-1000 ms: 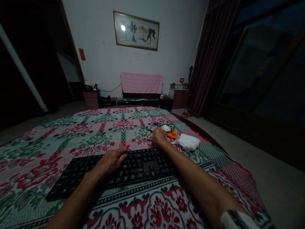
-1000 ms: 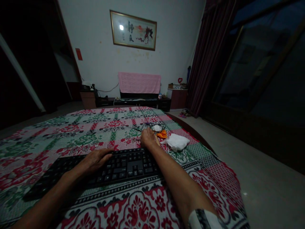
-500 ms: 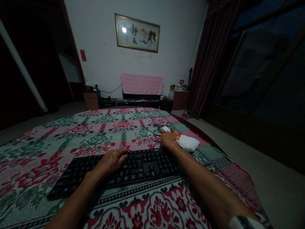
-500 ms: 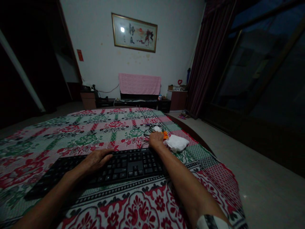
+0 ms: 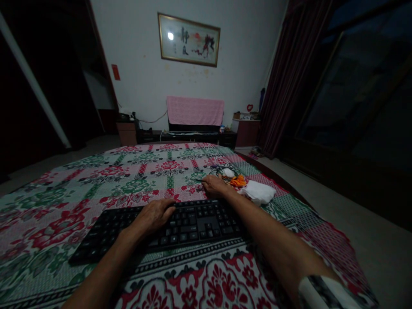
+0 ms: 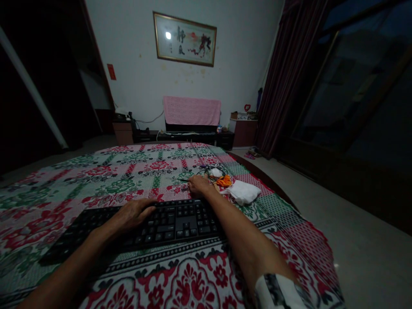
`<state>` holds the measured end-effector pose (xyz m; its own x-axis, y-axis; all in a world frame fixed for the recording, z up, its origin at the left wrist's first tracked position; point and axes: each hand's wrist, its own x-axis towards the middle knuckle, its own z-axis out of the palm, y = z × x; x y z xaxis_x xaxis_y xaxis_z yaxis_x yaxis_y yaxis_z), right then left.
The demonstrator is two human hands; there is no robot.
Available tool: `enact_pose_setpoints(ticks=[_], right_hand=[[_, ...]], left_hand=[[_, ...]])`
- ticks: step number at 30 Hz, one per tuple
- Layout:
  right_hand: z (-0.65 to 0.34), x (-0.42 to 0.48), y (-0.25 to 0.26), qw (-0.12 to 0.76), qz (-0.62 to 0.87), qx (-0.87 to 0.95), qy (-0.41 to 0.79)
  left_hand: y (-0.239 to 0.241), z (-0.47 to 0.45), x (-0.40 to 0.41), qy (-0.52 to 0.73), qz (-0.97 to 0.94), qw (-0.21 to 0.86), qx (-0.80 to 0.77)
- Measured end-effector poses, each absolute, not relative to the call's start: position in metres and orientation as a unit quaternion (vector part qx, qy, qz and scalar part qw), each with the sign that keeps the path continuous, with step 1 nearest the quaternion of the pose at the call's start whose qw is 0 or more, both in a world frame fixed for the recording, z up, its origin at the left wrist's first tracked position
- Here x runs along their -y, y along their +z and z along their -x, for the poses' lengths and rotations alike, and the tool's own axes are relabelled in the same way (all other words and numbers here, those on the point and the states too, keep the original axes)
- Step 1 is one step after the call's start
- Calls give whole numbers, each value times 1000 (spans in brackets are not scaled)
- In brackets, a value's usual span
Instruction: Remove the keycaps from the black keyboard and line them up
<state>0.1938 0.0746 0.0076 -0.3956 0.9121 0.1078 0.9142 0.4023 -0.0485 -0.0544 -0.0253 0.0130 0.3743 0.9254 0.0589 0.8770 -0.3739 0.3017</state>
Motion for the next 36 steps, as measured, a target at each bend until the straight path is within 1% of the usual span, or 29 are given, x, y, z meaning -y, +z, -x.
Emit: enact_pose_setpoints(ticks=[9,17,22,28,36], right_hand=[[-225,-78,1,12,662,747,-58],[-223,-76,-3,-11,689,721,-74],[-228,-71,-2,-22,684,726,-63],[-230,-68,3,-46,710,703,-22],[-222,-57,2,-29,718,695,-12]], left_hand=[[14,54,26,109,-827,97,-543],[14,55,26,111,-827,99,-543],[14,55,25,114,-827,110,-539],[15,58,25,112,-827,117,-538],[10,66,22,133,-804,143,-562]])
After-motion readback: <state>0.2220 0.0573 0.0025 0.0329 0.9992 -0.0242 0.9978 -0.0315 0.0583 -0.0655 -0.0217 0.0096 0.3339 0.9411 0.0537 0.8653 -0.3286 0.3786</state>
